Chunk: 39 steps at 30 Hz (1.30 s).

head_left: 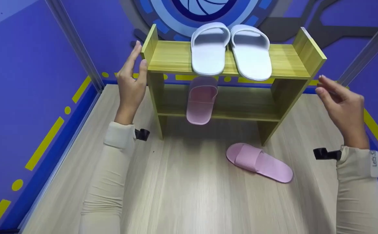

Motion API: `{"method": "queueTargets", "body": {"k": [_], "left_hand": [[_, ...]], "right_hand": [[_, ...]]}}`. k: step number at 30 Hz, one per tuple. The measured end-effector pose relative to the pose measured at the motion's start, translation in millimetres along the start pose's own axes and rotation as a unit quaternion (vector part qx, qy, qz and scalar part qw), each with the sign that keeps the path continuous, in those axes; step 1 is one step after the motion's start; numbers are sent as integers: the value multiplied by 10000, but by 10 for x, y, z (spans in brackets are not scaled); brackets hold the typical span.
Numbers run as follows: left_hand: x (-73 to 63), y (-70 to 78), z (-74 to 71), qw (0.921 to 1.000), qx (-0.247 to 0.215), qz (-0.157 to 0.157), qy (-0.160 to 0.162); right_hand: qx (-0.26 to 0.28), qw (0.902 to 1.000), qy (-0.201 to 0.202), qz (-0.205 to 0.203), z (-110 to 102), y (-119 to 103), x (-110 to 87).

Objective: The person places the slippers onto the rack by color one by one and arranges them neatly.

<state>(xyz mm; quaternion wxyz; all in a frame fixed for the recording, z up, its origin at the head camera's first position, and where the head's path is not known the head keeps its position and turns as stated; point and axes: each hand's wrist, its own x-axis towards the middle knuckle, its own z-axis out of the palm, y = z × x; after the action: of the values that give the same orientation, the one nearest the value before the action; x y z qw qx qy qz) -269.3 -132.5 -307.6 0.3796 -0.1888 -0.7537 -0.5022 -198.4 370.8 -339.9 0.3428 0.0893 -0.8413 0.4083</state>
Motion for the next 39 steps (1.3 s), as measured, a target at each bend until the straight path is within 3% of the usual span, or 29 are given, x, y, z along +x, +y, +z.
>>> {"method": "queueTargets", "body": {"k": [9,15,28,39], "left_hand": [[57,-41,-6,9993,-369,-26,-5],[103,-82,0,9992,-383,-53,-58],[147,-132,-13,9993,-370,-24,-35],[165,-109,-21,9989,-458,-89,-50]], "right_hand": [[-144,9982,-590,-13,58,243,-419],[-269,9929,-1115,305,110,401,-699],[-815,9579,-2557,1024,222,662,-1201],[-816,9344,-3162,1423,300,818,-1470]]}}
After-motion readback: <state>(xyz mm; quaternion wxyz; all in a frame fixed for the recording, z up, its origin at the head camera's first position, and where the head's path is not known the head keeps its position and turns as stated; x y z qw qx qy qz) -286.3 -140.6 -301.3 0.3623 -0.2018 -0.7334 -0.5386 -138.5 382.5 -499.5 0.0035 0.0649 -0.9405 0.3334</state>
